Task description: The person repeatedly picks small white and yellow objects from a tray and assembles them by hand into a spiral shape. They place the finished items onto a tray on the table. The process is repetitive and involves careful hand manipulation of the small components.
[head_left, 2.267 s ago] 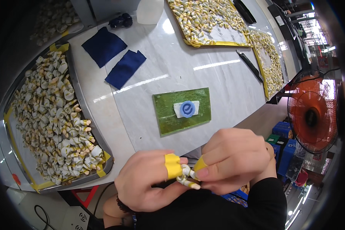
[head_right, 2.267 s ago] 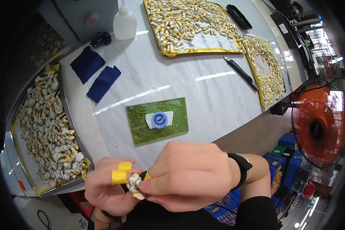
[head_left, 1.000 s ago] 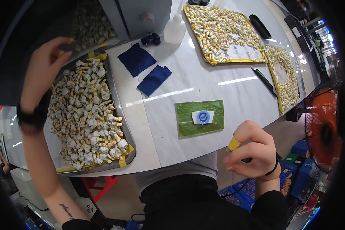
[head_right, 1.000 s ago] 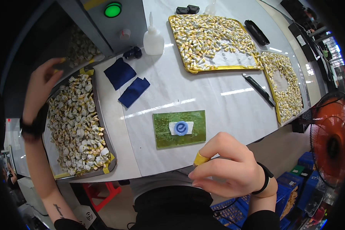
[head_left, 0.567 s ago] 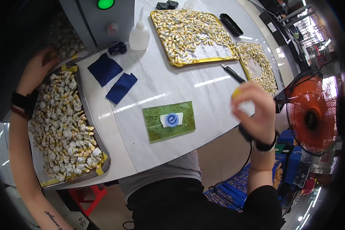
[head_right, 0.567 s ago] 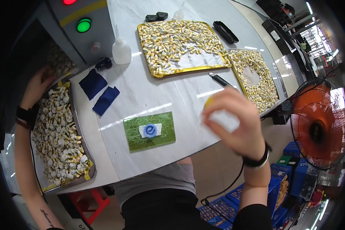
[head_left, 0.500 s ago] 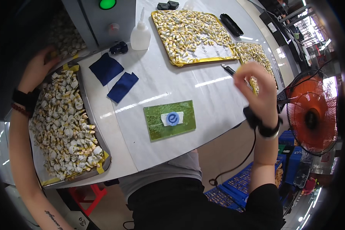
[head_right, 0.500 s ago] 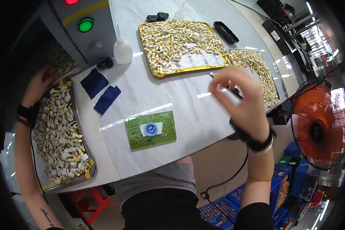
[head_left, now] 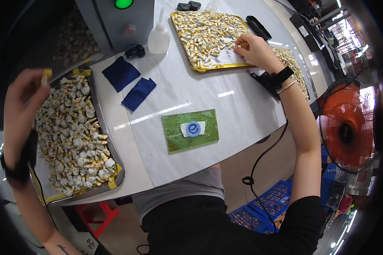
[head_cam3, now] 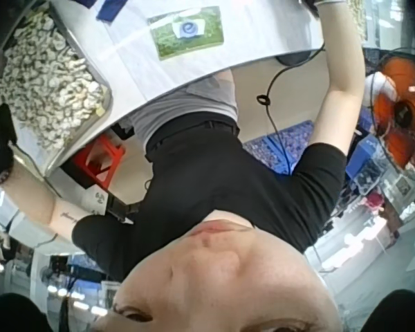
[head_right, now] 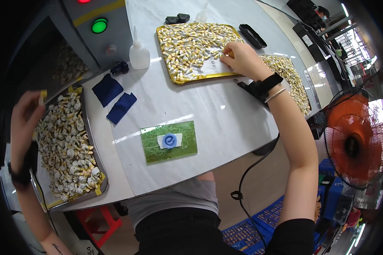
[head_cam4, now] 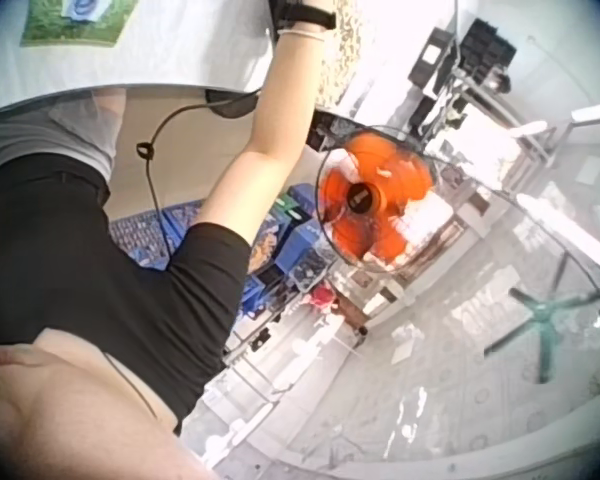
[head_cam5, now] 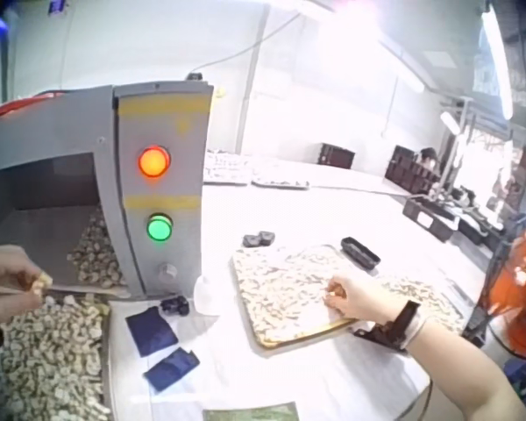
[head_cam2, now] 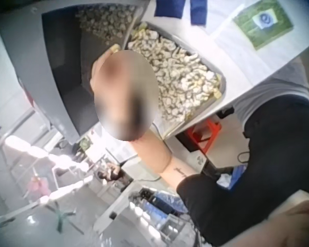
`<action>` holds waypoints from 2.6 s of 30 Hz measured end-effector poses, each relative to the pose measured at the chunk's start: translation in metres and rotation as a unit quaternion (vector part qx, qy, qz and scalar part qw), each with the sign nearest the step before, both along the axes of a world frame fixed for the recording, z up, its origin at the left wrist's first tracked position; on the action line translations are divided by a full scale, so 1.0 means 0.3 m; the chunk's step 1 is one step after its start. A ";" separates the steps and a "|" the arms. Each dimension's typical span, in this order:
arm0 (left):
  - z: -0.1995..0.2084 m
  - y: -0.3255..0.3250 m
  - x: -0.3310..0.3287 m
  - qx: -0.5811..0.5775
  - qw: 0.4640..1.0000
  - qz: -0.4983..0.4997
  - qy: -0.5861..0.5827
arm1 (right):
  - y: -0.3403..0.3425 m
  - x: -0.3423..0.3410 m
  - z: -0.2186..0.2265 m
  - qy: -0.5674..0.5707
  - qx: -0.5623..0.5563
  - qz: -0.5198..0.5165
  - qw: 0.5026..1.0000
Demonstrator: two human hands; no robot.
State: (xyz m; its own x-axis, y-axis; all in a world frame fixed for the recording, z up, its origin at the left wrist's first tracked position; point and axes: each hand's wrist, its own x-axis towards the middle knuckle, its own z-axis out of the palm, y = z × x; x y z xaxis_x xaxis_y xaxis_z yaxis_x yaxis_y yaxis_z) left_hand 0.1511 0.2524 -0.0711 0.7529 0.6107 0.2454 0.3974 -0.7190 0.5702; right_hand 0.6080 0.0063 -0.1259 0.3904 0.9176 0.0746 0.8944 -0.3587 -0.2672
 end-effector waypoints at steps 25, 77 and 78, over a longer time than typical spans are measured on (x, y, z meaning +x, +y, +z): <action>-0.188 -0.763 0.038 -0.644 0.668 -0.057 -0.368 | -0.153 -0.578 0.098 0.197 0.053 0.275 0.939; -0.187 -0.770 0.128 -0.566 0.750 -0.092 -0.330 | -0.182 -0.773 0.155 0.196 0.313 0.380 0.848; -0.193 -0.772 0.125 -0.552 0.760 -0.092 -0.330 | -0.183 -0.776 0.148 0.187 0.323 0.381 0.846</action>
State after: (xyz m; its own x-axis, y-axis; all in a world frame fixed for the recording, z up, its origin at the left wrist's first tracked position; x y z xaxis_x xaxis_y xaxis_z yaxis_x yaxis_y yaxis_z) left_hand 0.1885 0.0207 -0.1292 0.7858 0.6182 0.0205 -0.2861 0.3339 0.8981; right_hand 0.3752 -0.0487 -0.0814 -0.1899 0.7287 0.6580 0.6092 0.6131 -0.5031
